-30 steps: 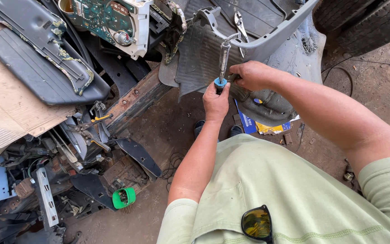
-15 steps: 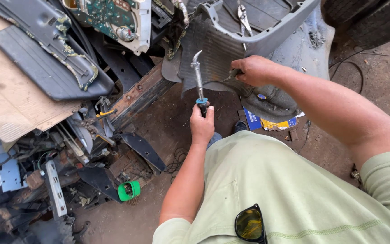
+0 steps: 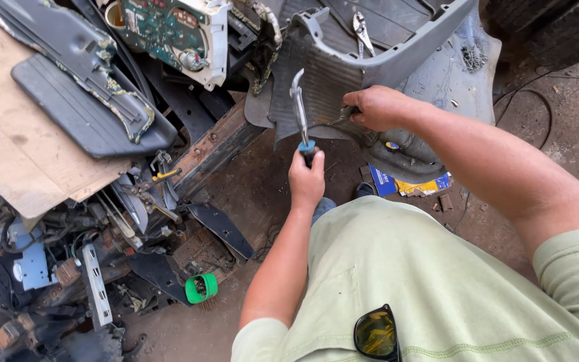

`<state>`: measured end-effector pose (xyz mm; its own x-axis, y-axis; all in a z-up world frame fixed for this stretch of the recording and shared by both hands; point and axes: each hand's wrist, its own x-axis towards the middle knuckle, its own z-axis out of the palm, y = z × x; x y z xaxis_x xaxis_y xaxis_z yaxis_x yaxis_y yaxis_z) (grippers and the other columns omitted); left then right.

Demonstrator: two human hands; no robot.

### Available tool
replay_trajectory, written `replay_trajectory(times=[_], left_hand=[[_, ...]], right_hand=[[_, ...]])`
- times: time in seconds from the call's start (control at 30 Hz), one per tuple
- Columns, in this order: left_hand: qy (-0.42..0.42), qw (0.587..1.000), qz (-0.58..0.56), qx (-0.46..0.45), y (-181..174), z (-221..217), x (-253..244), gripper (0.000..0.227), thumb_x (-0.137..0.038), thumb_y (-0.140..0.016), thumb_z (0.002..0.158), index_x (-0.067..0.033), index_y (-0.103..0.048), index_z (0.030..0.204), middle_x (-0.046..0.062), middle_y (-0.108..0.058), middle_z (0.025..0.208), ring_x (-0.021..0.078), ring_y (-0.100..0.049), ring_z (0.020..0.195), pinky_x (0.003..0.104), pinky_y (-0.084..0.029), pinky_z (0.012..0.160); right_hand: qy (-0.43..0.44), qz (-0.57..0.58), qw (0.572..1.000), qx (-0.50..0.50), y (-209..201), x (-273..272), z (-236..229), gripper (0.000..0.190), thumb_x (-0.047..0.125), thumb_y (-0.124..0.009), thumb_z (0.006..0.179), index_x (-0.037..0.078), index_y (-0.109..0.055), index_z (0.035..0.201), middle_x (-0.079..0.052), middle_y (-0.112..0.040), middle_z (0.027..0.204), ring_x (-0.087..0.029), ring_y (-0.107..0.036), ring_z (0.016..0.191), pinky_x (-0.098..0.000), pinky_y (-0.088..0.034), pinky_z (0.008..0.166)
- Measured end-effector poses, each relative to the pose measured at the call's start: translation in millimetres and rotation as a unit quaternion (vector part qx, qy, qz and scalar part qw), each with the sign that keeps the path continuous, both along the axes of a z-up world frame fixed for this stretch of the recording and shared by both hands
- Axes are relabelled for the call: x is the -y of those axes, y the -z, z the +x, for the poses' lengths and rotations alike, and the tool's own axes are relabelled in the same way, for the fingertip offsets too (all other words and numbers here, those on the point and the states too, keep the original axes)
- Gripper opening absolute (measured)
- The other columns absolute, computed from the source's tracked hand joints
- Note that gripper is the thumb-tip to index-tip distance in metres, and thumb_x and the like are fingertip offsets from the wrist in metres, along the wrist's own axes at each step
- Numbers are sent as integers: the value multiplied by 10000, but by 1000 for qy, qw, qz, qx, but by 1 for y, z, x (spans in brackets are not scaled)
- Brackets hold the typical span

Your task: Using pliers and a screwdriver to repair or disassemble vehicle interior components like a dashboard and center console.

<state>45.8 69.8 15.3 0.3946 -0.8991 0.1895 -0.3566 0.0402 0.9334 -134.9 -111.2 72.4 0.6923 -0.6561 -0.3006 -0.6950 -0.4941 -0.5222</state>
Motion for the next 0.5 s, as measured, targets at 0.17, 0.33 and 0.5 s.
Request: replay_trajectory(times=[0.17,0.33,0.5], left_hand=[[18,976,191,-102,-11,11,-50,197,-177,-657,943,-33,-655,1077,78,-672,814,187,-659,657,348,-544,621],[30,982,186,21,2,21,-75,273,-189,-708,897,-26,-663,1112,147,-729,896,294,-725,807,402,-564,768],[66,984,128,110,13,21,-80,305,-165,-668,905,-11,-650,1167,218,-706,1092,411,-677,1021,469,-540,887]], right_hand=[[-2,-4,1000,23,0,-2,-1,347,168,-715,849,94,-638,1179,-182,-725,952,-410,-678,942,-521,-519,806],[-11,11,1000,2,-1,1,1,304,179,-706,878,91,-641,1163,-178,-731,938,-398,-688,943,-523,-519,817],[-4,4,1000,0,-3,0,0,361,179,-721,865,96,-630,1204,-186,-726,929,-402,-686,921,-520,-522,796]])
